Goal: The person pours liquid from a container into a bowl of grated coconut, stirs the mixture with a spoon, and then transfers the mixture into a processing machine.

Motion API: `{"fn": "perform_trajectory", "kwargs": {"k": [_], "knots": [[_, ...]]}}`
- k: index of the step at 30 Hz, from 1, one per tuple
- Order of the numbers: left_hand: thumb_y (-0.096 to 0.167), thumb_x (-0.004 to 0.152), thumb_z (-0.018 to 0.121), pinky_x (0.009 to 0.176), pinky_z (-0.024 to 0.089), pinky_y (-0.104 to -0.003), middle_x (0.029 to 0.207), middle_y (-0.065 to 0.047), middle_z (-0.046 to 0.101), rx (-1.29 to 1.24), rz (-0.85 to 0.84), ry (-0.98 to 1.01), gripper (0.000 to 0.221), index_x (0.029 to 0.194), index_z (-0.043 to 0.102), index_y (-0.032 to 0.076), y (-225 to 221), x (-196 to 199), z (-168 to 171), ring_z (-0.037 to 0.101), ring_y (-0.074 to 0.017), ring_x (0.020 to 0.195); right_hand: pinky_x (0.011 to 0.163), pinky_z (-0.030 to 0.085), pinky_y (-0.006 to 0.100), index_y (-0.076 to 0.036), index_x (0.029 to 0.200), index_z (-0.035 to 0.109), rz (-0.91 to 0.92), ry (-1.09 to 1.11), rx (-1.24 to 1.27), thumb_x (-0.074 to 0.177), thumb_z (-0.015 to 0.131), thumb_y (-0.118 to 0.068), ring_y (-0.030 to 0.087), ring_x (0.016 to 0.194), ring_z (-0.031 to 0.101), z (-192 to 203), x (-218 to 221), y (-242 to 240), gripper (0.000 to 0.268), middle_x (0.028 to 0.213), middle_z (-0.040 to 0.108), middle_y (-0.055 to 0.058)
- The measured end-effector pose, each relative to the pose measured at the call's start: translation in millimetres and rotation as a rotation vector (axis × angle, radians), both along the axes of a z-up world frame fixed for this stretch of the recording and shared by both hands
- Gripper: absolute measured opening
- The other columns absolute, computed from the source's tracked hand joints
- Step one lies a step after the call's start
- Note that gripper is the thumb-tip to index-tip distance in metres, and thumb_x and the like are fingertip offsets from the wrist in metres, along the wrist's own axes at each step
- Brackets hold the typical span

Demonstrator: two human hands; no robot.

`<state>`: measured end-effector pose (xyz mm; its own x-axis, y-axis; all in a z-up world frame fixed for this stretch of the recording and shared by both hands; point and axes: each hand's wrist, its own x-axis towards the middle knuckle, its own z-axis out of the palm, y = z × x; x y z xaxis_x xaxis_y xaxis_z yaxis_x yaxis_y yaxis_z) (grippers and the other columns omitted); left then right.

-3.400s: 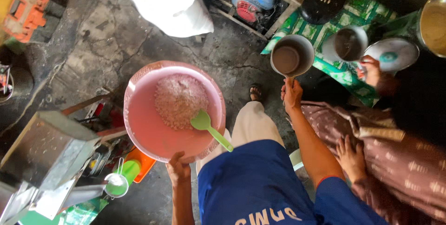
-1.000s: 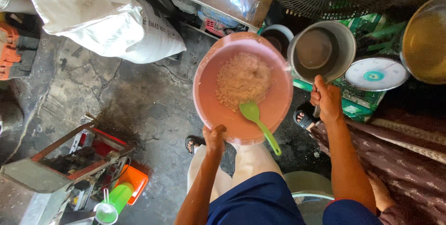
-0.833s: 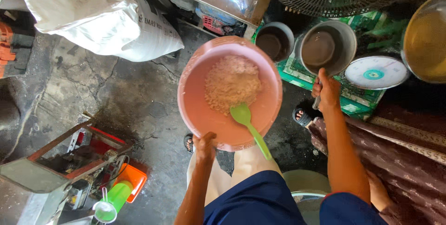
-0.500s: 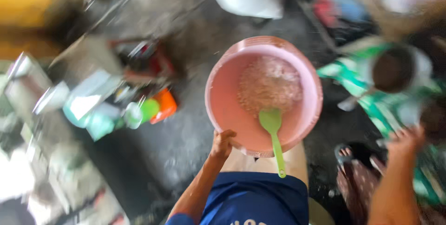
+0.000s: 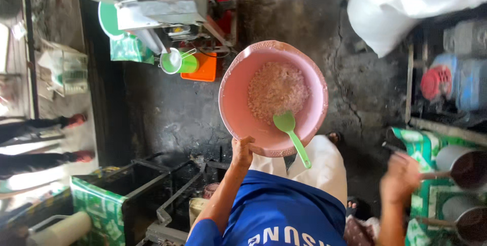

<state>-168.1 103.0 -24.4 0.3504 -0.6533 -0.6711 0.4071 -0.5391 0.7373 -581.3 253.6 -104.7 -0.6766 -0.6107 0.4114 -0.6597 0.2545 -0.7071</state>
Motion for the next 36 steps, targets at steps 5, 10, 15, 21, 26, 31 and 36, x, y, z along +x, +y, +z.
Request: {"fn": "perform_trajectory", "kwargs": {"k": [5,10,15,21,26,31,36], "knots": [[-0.014,0.053,0.061,0.060,0.051,-0.038,0.084,-0.011,0.064,-0.045,0.251,-0.036,0.053,0.102,0.068,0.006,-48,58,-20,0.062,-0.0246,0.072,0.070,0.054,0.033,-0.023,0.091,0.075,0.942,0.118,0.240,0.085,0.075,-0.029,0.017,0.069,0.067,173,212,-224,0.009,0.069,0.067,-0.007],[-0.015,0.050,0.058,0.066,0.048,-0.034,0.086,-0.008,0.059,-0.119,0.352,-0.038,0.054,0.100,0.066,0.004,-110,129,3,0.056,-0.0211,0.076,0.074,0.047,0.046,-0.020,0.086,0.062,1.117,0.449,0.648,0.083,0.064,-0.050,0.028,0.086,0.061,140,336,-298,0.031,0.081,0.057,0.003],[-0.013,0.050,0.058,0.067,0.048,-0.037,0.081,-0.009,0.058,-0.167,0.412,-0.060,0.051,0.098,0.067,0.004,-170,212,18,0.054,-0.0212,0.075,0.081,0.049,0.050,-0.018,0.093,0.060,1.074,0.444,0.824,0.087,0.059,-0.053,0.032,0.101,0.061,152,408,-373,0.035,0.092,0.062,0.005],[-0.010,0.049,0.057,0.066,0.047,-0.035,0.079,-0.006,0.060,-0.214,0.410,-0.198,0.049,0.094,0.066,0.007,-243,277,43,0.055,-0.0186,0.076,0.087,0.053,0.050,-0.015,0.098,0.059,1.163,0.466,0.976,0.091,0.059,-0.045,0.035,0.104,0.067,180,465,-463,0.031,0.098,0.068,0.012],[-0.010,0.049,0.055,0.067,0.049,-0.030,0.074,-0.003,0.064,-0.222,0.495,-0.221,0.049,0.091,0.069,0.011,-308,302,75,0.058,-0.0145,0.072,0.090,0.054,0.057,-0.017,0.116,0.059,1.221,0.228,1.095,0.090,0.063,-0.041,0.044,0.102,0.070,181,492,-544,0.036,0.104,0.072,0.018],[-0.009,0.053,0.058,0.070,0.051,-0.032,0.078,-0.001,0.066,-0.258,0.579,-0.308,0.048,0.093,0.072,0.013,-364,337,58,0.059,-0.0137,0.075,0.087,0.056,0.057,-0.018,0.114,0.061,1.427,0.292,1.036,0.093,0.057,-0.030,0.045,0.100,0.070,177,511,-634,0.024,0.101,0.070,0.019],[-0.007,0.063,0.066,0.070,0.051,-0.034,0.079,-0.004,0.068,-0.243,0.626,-0.383,0.037,0.093,0.074,0.013,-436,366,71,0.058,-0.0137,0.075,0.090,0.058,0.054,-0.031,0.123,0.055,1.513,0.457,1.048,0.096,0.049,-0.031,0.043,0.096,0.073,248,520,-743,0.027,0.099,0.075,0.015]]}}
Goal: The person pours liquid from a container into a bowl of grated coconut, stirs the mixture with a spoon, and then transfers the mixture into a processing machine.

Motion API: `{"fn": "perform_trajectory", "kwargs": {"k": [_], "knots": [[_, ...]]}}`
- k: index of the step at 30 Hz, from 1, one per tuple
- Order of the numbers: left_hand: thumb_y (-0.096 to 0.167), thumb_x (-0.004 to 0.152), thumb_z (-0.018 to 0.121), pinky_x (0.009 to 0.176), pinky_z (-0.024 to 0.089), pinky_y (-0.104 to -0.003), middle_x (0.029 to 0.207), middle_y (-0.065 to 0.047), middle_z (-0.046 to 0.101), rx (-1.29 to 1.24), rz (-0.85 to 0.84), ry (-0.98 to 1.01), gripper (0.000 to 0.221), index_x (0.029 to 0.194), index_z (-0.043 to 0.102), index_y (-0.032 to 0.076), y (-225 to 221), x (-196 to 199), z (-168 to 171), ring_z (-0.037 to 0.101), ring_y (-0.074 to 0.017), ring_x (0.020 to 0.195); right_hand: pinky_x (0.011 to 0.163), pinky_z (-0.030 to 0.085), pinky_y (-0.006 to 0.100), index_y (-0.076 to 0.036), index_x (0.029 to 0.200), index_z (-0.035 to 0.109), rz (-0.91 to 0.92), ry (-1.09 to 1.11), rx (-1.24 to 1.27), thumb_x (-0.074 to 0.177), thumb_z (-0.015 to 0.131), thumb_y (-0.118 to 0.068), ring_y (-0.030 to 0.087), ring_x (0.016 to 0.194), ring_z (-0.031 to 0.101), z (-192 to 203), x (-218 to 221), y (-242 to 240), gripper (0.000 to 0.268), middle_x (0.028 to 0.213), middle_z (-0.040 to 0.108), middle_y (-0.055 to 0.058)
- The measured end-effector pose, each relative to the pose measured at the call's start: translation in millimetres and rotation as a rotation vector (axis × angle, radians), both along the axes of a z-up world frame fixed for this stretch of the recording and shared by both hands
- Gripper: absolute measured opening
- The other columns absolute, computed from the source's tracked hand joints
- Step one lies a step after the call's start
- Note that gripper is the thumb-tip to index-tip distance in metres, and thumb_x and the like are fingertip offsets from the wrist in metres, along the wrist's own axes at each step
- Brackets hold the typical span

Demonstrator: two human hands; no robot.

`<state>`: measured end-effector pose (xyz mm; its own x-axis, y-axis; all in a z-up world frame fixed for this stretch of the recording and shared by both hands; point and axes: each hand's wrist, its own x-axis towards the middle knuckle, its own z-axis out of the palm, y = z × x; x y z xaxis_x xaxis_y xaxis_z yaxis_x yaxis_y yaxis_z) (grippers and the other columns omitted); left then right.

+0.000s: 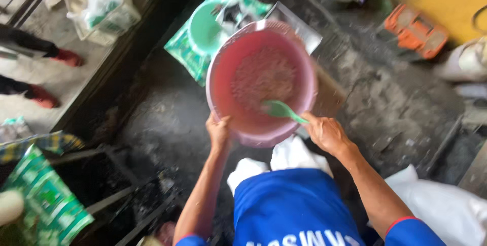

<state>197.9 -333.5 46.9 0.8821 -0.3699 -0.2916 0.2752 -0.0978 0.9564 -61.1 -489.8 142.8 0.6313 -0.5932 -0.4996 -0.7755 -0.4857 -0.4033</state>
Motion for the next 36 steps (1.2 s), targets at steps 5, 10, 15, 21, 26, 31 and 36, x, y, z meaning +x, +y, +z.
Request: {"fn": "perform_trajectory", "kwargs": {"k": [5,10,15,21,26,31,36], "knots": [[0.011,0.077,0.068,0.068,0.049,-0.032,0.073,-0.002,0.067,0.172,-0.099,-0.204,0.015,0.088,0.075,0.018,-57,33,60,0.054,-0.0106,0.072,0.075,0.055,0.060,-0.005,0.121,0.059,0.155,-0.285,-0.180,0.097,0.049,-0.016,0.051,0.082,0.071,39,24,-98,0.028,0.093,0.072,0.030],[0.024,0.079,0.074,0.070,0.051,-0.038,0.072,-0.003,0.068,0.352,-0.212,-0.339,0.012,0.091,0.077,0.022,-104,101,45,0.058,-0.0144,0.072,0.058,0.057,0.039,-0.018,0.130,0.062,0.399,-0.322,-0.715,0.102,0.049,-0.018,0.025,0.067,0.069,5,78,-210,0.031,0.077,0.063,0.006],[0.033,0.088,0.051,0.046,0.047,-0.030,0.064,0.003,0.061,0.386,-0.482,-0.459,0.033,0.104,0.072,0.013,-157,124,112,0.053,-0.0092,0.054,0.044,0.044,0.024,-0.017,0.154,0.041,0.506,-0.337,-1.201,0.112,0.060,-0.016,0.013,0.059,0.055,-23,135,-268,0.046,0.081,0.051,0.000],[0.018,0.098,0.059,0.038,0.037,-0.025,0.063,0.005,0.062,0.379,-0.531,-0.591,0.047,0.144,0.057,0.028,-198,137,119,0.040,-0.0058,0.042,0.033,0.040,0.023,-0.016,0.118,0.060,0.394,-0.301,-0.970,0.114,0.043,-0.019,0.009,0.040,0.043,-64,138,-271,0.018,0.061,0.050,-0.002],[0.018,0.098,0.062,0.043,0.035,-0.027,0.086,0.001,0.072,0.298,-0.440,-0.865,0.039,0.137,0.063,0.019,-214,136,103,0.045,-0.0063,0.052,0.045,0.052,0.052,-0.025,0.136,0.062,0.322,-0.289,-0.654,0.102,0.053,-0.026,0.041,0.065,0.071,-78,121,-266,0.035,0.089,0.075,0.007],[0.004,0.099,0.062,0.045,0.048,-0.023,0.108,-0.008,0.077,0.216,-0.444,-0.996,0.048,0.143,0.053,0.022,-222,136,100,0.060,-0.0067,0.061,0.056,0.056,0.052,-0.027,0.144,0.059,0.255,-0.170,-0.406,0.105,0.045,-0.025,0.042,0.076,0.072,-86,108,-263,0.041,0.103,0.077,0.008],[0.002,0.100,0.060,0.049,0.053,-0.021,0.117,-0.013,0.076,0.161,-0.442,-1.105,0.052,0.145,0.050,0.024,-226,141,110,0.066,-0.0064,0.069,0.056,0.058,0.048,-0.016,0.139,0.066,0.299,-0.319,-0.499,0.105,0.055,-0.022,0.035,0.077,0.074,-88,93,-252,0.036,0.104,0.078,0.006]]}}
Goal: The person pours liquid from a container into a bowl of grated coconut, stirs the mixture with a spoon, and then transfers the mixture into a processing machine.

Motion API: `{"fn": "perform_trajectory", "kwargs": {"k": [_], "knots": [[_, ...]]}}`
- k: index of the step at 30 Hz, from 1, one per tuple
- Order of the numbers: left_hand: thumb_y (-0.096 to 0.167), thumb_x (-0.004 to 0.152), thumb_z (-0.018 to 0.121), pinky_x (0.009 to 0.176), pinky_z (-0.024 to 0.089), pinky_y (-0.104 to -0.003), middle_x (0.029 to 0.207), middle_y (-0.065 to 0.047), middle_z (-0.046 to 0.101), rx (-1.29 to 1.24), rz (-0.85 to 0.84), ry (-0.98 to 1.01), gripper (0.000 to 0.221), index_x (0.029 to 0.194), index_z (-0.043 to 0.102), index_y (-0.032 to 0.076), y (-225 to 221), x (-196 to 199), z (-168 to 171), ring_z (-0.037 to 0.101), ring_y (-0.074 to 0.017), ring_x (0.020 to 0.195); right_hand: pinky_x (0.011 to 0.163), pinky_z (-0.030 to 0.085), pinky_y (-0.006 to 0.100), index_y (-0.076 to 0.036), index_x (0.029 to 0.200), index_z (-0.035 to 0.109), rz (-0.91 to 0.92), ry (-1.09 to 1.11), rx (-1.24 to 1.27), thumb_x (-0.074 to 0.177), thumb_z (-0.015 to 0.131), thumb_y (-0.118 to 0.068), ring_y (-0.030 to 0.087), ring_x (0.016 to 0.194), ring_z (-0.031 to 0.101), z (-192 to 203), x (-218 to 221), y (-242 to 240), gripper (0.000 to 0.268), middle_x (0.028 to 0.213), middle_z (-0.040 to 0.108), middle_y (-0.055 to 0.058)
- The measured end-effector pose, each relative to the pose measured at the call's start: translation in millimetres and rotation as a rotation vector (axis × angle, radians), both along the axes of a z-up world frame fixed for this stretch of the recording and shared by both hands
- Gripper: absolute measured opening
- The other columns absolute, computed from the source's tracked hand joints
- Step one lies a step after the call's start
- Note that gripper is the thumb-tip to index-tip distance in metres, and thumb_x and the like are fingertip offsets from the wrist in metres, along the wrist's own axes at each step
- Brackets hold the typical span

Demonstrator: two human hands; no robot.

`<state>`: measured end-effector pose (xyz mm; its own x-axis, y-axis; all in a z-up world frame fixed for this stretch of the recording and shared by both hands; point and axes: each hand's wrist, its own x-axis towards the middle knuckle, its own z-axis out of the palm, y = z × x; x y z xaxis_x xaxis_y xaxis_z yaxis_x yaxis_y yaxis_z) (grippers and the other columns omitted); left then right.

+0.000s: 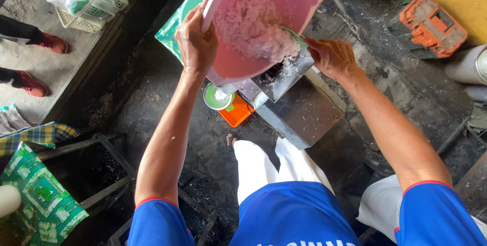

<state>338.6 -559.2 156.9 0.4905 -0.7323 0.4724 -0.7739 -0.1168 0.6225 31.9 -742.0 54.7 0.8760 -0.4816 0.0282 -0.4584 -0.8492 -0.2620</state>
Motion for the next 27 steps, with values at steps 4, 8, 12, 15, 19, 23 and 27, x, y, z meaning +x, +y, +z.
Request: {"fn": "perform_trajectory", "kwargs": {"k": [4,8,12,15,19,23,27], "knots": [[-0.005,0.092,0.055,0.054,0.050,-0.027,0.122,-0.012,0.075,0.034,0.018,-0.053,0.062,0.145,0.052,0.027,-1,1,10,0.064,-0.0092,0.068,0.041,0.053,0.033,-0.018,0.135,0.064,0.009,0.077,0.015,0.109,0.052,-0.020,0.020,0.052,0.061,2,-12,11,0.029,0.080,0.071,0.001],[-0.006,0.086,0.051,0.064,0.052,-0.029,0.125,-0.007,0.074,0.049,0.002,-0.048,0.067,0.144,0.054,0.026,-2,2,24,0.070,-0.0124,0.077,0.027,0.038,0.022,-0.029,0.118,0.055,0.063,0.061,-0.147,0.117,0.042,-0.026,0.009,0.037,0.035,-8,-31,19,0.013,0.051,0.039,-0.005],[-0.001,0.090,0.054,0.075,0.055,-0.031,0.129,-0.015,0.072,0.068,0.017,-0.020,0.059,0.142,0.056,0.027,-6,7,23,0.078,-0.0246,0.106,0.042,0.057,0.029,-0.021,0.126,0.066,0.152,-0.043,-0.237,0.103,0.067,-0.014,0.015,0.052,0.060,15,-33,18,0.025,0.065,0.058,-0.002],[-0.003,0.086,0.050,0.085,0.055,-0.030,0.126,-0.011,0.074,0.010,-0.042,-0.023,0.058,0.139,0.060,0.020,-8,9,22,0.077,-0.0214,0.108,0.033,0.050,0.022,-0.019,0.130,0.066,0.043,-0.132,-0.320,0.117,0.041,-0.022,0.008,0.041,0.045,29,-5,-3,0.029,0.055,0.036,-0.005],[-0.006,0.096,0.054,0.067,0.050,-0.025,0.116,-0.008,0.077,-0.024,-0.091,0.009,0.053,0.142,0.057,0.019,-13,6,25,0.068,-0.0098,0.087,0.058,0.052,0.046,-0.008,0.137,0.059,-0.088,-0.426,0.017,0.111,0.058,-0.006,0.029,0.066,0.062,71,54,-25,0.026,0.097,0.068,0.014],[-0.006,0.089,0.050,0.063,0.048,-0.026,0.123,-0.010,0.075,0.012,-0.096,0.018,0.055,0.138,0.061,0.016,-15,2,29,0.069,-0.0092,0.084,0.044,0.030,0.026,-0.019,0.089,0.049,-0.583,-0.422,0.978,0.109,0.048,-0.036,0.007,0.052,0.033,154,115,13,0.027,0.065,0.036,-0.008],[-0.003,0.092,0.056,0.051,0.036,-0.026,0.103,-0.005,0.076,0.019,-0.090,0.019,0.050,0.139,0.061,0.014,-14,-4,25,0.043,-0.0071,0.059,0.048,0.053,0.027,-0.020,0.136,0.062,0.249,-0.387,-0.215,0.090,0.065,0.013,0.016,0.053,0.059,65,102,4,0.056,0.066,0.061,-0.001]]}}
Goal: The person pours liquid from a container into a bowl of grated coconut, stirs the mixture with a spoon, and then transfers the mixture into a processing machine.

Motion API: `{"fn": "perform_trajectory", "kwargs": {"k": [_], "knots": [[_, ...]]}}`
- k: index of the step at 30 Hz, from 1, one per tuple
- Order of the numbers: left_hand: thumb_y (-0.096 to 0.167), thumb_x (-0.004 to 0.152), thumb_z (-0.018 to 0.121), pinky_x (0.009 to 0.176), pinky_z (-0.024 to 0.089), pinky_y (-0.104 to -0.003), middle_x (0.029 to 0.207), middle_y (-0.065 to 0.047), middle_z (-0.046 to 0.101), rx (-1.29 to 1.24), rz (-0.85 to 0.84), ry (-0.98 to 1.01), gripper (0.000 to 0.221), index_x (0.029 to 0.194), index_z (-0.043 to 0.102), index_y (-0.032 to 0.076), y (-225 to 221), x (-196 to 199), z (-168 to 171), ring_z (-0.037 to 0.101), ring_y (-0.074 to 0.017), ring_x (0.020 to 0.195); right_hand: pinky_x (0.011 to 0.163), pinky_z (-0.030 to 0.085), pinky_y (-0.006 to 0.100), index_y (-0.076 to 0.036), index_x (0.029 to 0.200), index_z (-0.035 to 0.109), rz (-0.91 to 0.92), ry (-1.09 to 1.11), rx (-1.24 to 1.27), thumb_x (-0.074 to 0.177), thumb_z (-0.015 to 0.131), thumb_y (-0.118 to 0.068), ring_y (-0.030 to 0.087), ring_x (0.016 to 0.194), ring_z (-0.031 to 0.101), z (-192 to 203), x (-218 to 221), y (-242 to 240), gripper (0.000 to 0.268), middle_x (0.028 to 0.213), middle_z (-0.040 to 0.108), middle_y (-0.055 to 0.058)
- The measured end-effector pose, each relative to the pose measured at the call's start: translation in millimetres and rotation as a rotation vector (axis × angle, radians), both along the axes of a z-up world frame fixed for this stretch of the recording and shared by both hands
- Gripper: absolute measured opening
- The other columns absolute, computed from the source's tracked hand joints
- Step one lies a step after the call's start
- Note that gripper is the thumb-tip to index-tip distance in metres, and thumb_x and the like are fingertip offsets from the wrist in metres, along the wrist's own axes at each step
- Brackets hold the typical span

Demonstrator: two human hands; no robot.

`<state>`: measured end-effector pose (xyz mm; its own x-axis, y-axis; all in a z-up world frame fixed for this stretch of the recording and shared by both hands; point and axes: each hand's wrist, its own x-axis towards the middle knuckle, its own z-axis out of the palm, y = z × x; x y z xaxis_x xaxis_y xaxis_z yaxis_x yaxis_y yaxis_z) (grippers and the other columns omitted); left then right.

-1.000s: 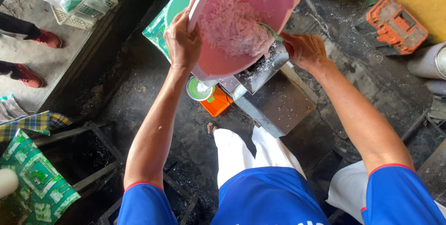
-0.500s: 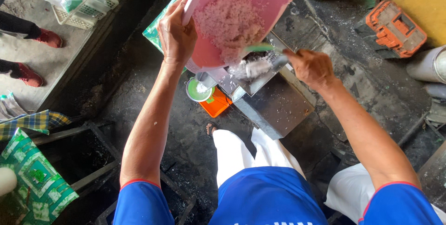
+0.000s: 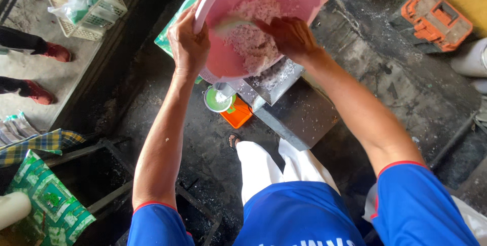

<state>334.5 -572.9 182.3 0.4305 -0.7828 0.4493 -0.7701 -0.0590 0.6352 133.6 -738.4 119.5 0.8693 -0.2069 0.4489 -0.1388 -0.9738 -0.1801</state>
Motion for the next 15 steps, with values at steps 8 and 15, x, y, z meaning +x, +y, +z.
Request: {"fn": "perform_trajectory", "kwargs": {"k": [8,15], "knots": [[-0.003,0.089,0.052,0.079,0.059,-0.031,0.128,-0.012,0.072,0.027,0.021,-0.070,0.062,0.142,0.055,0.028,0,-4,6,0.079,-0.0226,0.105,0.033,0.046,0.021,-0.009,0.137,0.064,-0.285,0.150,-0.097,0.119,0.052,-0.012,0.007,0.042,0.046,17,-71,-35,0.022,0.061,0.047,-0.006],[-0.010,0.088,0.050,0.087,0.055,-0.029,0.128,-0.012,0.073,-0.030,0.001,-0.040,0.062,0.141,0.057,0.022,2,-11,4,0.070,-0.0245,0.124,0.041,0.040,0.025,-0.016,0.147,0.053,-0.304,0.471,0.232,0.109,0.046,-0.005,0.011,0.045,0.040,-36,-69,-30,0.040,0.063,0.054,-0.001]]}}
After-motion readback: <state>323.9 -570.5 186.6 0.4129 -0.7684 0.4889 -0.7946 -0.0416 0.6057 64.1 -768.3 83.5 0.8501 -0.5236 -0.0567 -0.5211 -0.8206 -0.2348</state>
